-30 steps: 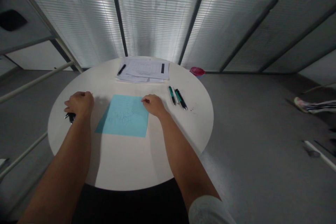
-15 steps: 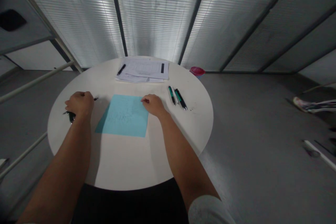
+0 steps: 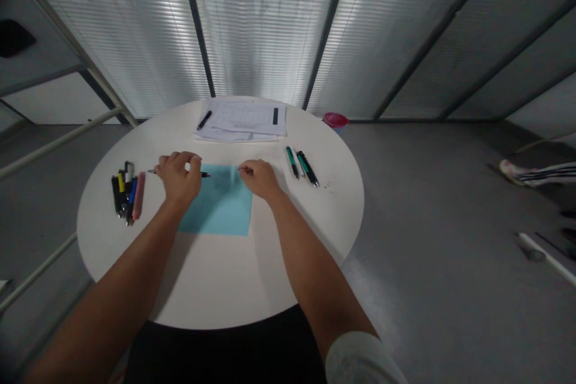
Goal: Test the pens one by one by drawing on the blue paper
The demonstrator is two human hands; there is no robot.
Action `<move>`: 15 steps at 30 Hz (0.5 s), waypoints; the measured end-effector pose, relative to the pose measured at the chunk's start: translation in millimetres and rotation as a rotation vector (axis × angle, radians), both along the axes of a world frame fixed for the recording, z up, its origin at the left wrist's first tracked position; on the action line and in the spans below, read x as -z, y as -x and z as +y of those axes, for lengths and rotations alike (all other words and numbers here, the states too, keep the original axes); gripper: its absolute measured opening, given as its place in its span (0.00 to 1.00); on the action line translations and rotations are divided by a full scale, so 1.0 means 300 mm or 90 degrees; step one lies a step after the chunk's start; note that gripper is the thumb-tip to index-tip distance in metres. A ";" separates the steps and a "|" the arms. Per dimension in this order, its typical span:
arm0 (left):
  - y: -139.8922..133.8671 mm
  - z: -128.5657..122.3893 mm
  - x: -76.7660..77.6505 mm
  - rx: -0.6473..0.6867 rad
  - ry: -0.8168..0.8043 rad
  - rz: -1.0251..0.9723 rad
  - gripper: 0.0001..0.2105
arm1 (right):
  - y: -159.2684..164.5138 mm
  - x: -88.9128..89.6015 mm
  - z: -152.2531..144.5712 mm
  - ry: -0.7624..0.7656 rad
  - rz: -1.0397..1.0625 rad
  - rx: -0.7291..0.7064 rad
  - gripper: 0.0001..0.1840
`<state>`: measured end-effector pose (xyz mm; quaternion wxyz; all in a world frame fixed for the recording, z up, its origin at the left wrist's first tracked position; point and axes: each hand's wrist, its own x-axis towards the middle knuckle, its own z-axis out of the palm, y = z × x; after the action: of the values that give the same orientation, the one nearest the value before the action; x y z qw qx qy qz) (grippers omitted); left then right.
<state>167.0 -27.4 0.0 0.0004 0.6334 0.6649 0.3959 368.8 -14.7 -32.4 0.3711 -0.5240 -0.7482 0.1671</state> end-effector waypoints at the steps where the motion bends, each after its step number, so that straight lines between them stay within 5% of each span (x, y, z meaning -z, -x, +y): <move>1: -0.014 -0.005 0.005 0.027 -0.012 -0.004 0.12 | 0.008 -0.004 -0.005 0.008 0.035 -0.010 0.09; 15: -0.066 -0.030 0.034 0.255 -0.013 -0.080 0.18 | 0.098 -0.005 -0.048 0.208 0.233 -0.172 0.16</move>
<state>186.8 -36.2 -10.0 0.1143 0.7269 0.5201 0.4336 339.3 -28.9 -31.0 0.3850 -0.4336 -0.6948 0.4254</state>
